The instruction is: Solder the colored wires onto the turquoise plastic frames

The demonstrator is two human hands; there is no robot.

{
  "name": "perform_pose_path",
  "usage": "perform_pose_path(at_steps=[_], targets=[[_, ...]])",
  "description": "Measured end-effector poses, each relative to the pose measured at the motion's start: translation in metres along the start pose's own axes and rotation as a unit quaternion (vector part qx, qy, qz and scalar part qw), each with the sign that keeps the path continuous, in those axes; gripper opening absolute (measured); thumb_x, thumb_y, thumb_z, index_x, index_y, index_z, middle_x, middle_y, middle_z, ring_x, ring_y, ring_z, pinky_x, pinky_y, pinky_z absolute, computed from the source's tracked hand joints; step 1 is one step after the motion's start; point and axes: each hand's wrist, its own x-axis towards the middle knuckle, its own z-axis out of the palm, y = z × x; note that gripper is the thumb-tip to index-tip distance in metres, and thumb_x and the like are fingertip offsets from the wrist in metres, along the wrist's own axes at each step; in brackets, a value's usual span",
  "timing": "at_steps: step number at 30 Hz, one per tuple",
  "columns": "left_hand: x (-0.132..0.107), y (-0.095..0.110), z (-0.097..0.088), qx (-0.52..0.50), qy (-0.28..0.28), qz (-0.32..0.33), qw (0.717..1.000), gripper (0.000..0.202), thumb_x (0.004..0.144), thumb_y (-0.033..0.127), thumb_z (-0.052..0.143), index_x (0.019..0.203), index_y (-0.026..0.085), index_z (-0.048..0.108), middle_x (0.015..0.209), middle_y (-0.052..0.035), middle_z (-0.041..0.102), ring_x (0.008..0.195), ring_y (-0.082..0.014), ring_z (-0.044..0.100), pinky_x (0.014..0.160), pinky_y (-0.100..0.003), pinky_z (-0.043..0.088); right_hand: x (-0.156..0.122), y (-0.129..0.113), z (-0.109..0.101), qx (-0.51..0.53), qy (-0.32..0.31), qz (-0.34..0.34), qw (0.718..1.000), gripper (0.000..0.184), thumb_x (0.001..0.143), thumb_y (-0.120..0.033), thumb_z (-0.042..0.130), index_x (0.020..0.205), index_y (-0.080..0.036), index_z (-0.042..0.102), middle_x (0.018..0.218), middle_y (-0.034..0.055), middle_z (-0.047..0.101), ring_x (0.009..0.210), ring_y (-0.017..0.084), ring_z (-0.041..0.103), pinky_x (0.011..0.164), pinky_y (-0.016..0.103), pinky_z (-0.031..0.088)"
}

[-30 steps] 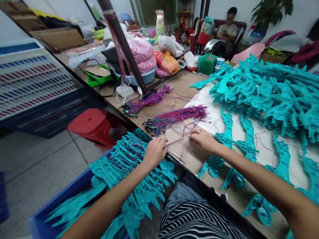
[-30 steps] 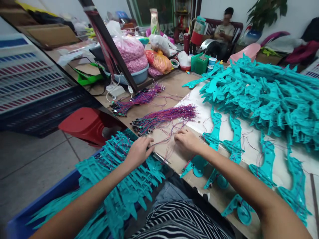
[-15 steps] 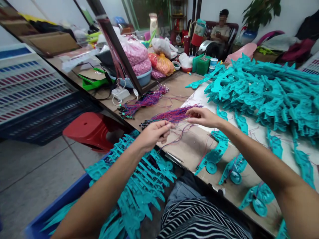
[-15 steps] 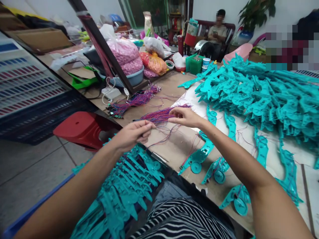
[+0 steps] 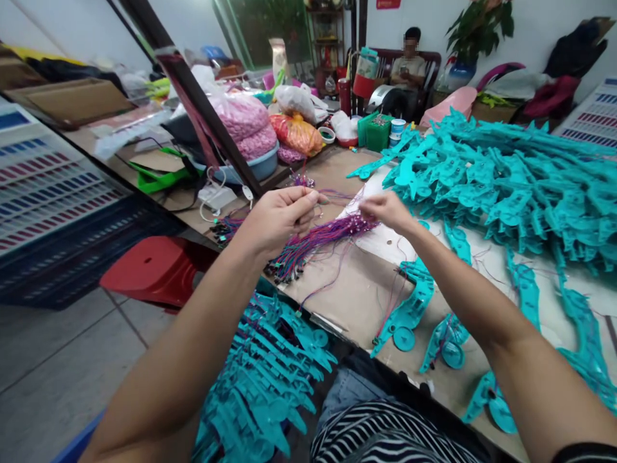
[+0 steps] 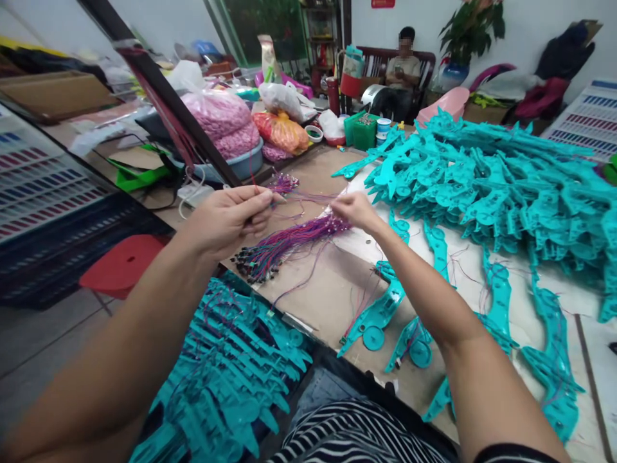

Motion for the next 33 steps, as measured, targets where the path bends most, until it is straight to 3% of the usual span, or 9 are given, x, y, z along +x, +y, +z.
perform_pose_path(at_steps=[6, 9, 14, 17, 20, 23, 27, 30, 33], targets=[[0.015, -0.015, -0.002, 0.005, 0.001, -0.031, 1.0, 0.026, 0.08, 0.038, 0.07, 0.073, 0.014, 0.062, 0.047, 0.0073, 0.033, 0.039, -0.005, 0.027, 0.039, -0.019, 0.02, 0.01, 0.004, 0.003, 0.065, 0.013, 0.019, 0.998, 0.037, 0.087, -0.051, 0.059, 0.073, -0.017, 0.068, 0.059, 0.0012, 0.064, 0.064, 0.015, 0.062, 0.06, 0.025, 0.047], [0.021, -0.01, -0.006, 0.008, 0.01, -0.014, 1.0, 0.026, 0.083, 0.038, 0.069, 0.075, 0.015, 0.062, 0.048, 0.0067, 0.034, 0.038, -0.0047, 0.027, 0.038, -0.019, 0.021, 0.015, 0.004, -0.004, 0.101, 0.024, 0.019, 0.994, 0.038, 0.084, -0.055, 0.061, 0.078, -0.018, 0.069, 0.066, 0.0021, 0.068, 0.069, 0.016, 0.064, 0.062, 0.027, 0.05], [0.027, 0.005, -0.007, 0.01, 0.001, 0.005, 1.0, 0.024, 0.084, 0.034, 0.068, 0.072, 0.015, 0.06, 0.048, 0.0057, 0.036, 0.038, -0.0048, 0.031, 0.038, -0.018, 0.025, 0.012, 0.001, -0.014, 0.172, -0.018, 0.027, 0.985, 0.038, 0.075, -0.054, 0.071, 0.072, -0.016, 0.069, 0.075, 0.0047, 0.071, 0.076, 0.016, 0.066, 0.071, 0.029, 0.052], [0.034, 0.014, -0.005, -0.005, -0.009, 0.009, 1.0, 0.022, 0.085, 0.033, 0.067, 0.073, 0.016, 0.061, 0.05, 0.0061, 0.035, 0.038, -0.0046, 0.03, 0.039, -0.018, 0.025, -0.002, -0.003, -0.032, 0.246, 0.01, -0.008, 0.969, 0.039, 0.075, -0.056, 0.072, 0.081, -0.017, 0.073, 0.088, 0.0057, 0.075, 0.086, 0.015, 0.067, 0.082, 0.03, 0.053], [0.05, 0.02, -0.005, -0.014, -0.011, 0.038, 0.999, 0.019, 0.085, 0.027, 0.065, 0.07, 0.016, 0.061, 0.052, 0.0055, 0.036, 0.041, -0.0046, 0.031, 0.041, -0.018, 0.027, -0.027, -0.003, -0.07, 0.276, 0.026, -0.002, 0.961, 0.04, 0.07, -0.055, 0.079, 0.082, -0.018, 0.075, 0.074, 0.0034, 0.072, 0.072, 0.013, 0.066, 0.074, 0.029, 0.053], [0.08, 0.018, 0.004, 0.016, -0.029, 0.067, 0.997, 0.018, 0.083, 0.024, 0.065, 0.068, 0.015, 0.062, 0.053, 0.0037, 0.04, 0.046, -0.0066, 0.038, 0.046, -0.02, 0.033, -0.057, 0.006, -0.123, 0.194, 0.051, 0.057, 0.978, 0.04, 0.066, -0.053, 0.082, 0.083, -0.017, 0.077, 0.057, -0.0001, 0.064, 0.053, 0.011, 0.057, 0.053, 0.025, 0.046], [0.148, -0.001, 0.041, 0.075, -0.049, 0.111, 0.99, 0.015, 0.081, 0.025, 0.063, 0.084, 0.012, 0.072, 0.058, 0.0005, 0.055, 0.051, -0.0089, 0.047, 0.051, -0.021, 0.038, -0.076, 0.03, -0.185, -0.014, 0.145, 0.098, 0.985, 0.03, 0.072, -0.045, 0.077, 0.085, -0.019, 0.079, 0.058, 0.0003, 0.065, 0.051, 0.012, 0.053, 0.048, 0.025, 0.041], [0.206, -0.015, 0.081, 0.135, -0.024, 0.153, 0.979, 0.022, 0.081, 0.021, 0.059, 0.092, 0.012, 0.075, 0.073, -0.0029, 0.068, 0.061, -0.0118, 0.056, 0.062, -0.023, 0.046, -0.066, 0.052, -0.208, -0.213, 0.219, 0.121, 0.944, 0.028, 0.082, -0.038, 0.065, 0.097, -0.018, 0.079, 0.073, 0.0038, 0.073, 0.062, 0.017, 0.062, 0.056, 0.028, 0.047], [0.252, -0.025, 0.118, 0.211, 0.008, 0.161, 0.964, 0.026, 0.078, 0.013, 0.056, 0.094, 0.011, 0.076, 0.09, -0.0059, 0.075, 0.085, -0.018, 0.065, 0.082, -0.028, 0.051, -0.046, 0.073, -0.212, -0.389, 0.219, 0.165, 0.88, 0.031, 0.086, -0.029, 0.055, 0.105, -0.019, 0.078, 0.095, 0.007, 0.077, 0.086, 0.023, 0.069, 0.073, 0.031, 0.049]])
